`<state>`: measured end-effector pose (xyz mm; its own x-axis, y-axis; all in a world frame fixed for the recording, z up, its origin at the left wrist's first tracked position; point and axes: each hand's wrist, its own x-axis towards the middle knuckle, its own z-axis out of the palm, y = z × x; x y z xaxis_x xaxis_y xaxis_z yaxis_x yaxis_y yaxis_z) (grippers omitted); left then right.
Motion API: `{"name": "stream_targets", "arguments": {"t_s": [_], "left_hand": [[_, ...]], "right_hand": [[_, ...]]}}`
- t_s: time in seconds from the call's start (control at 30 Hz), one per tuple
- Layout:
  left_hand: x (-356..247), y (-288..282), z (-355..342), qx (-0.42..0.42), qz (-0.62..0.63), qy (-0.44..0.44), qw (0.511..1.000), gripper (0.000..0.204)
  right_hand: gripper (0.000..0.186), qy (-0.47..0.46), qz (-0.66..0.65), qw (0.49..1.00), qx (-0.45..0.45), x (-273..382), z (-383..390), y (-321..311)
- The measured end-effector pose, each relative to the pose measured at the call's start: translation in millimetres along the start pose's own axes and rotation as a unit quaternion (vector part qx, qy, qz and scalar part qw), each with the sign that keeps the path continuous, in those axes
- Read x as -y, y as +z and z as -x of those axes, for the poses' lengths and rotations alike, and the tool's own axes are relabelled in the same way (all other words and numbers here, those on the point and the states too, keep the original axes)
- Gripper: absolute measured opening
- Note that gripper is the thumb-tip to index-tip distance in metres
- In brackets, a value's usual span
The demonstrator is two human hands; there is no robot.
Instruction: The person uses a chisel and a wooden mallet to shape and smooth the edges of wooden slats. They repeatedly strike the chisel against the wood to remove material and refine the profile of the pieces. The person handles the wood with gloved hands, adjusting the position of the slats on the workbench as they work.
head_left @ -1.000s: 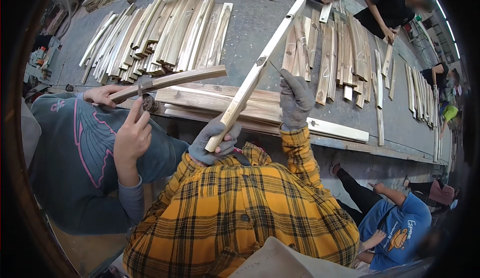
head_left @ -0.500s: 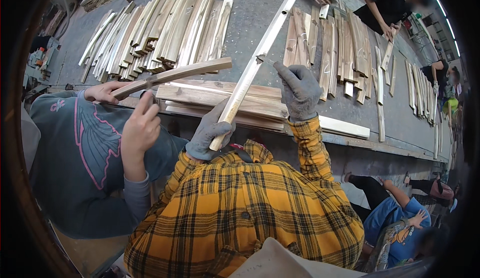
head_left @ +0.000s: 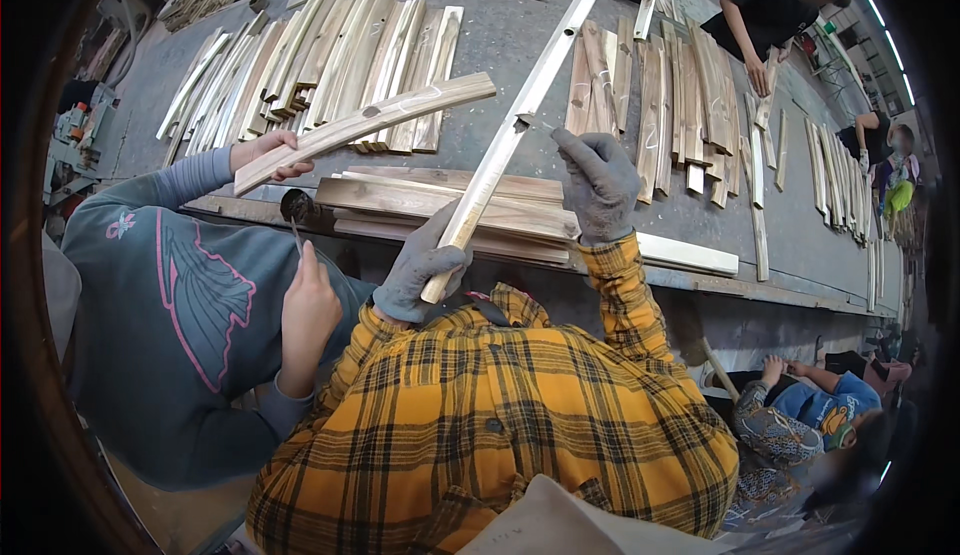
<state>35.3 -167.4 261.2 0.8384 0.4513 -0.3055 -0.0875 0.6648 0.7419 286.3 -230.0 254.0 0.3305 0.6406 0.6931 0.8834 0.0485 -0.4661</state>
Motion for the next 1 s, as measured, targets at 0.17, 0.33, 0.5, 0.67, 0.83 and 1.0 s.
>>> {"name": "stream_targets", "arguments": {"t_s": [0.17, 0.33, 0.5, 0.67, 0.83, 1.0], "left_hand": [[6, -2, -3, -0.01, -0.008, 0.002, 1.0, 0.087], [7, -5, -3, -0.008, 0.043, 0.0, 0.999, 0.082], [7, -3, 10, -0.051, 0.066, -0.028, 0.996, 0.066], [-10, -1, 25, -0.027, 0.012, 0.012, 0.999, 0.079], [7, -33, 18, -0.06, -0.088, 0.061, 0.992, 0.081], [5, -36, 21, -0.099, -0.13, 0.069, 0.984, 0.087]], "right_hand": [[0.032, -0.033, 0.042, 0.997, 0.054, -1, 6, -6], [0.032, -0.039, -0.026, 0.995, 0.089, 1, 8, -10], [0.031, -0.02, -0.022, 0.996, 0.083, -3, -5, 1], [0.028, 0.032, -0.116, 0.991, -0.063, -31, -19, 9], [0.026, -0.087, -0.122, 0.978, 0.143, 5, -93, 16], [0.034, -0.342, -0.111, 0.909, 0.211, 74, -154, 56]]}}
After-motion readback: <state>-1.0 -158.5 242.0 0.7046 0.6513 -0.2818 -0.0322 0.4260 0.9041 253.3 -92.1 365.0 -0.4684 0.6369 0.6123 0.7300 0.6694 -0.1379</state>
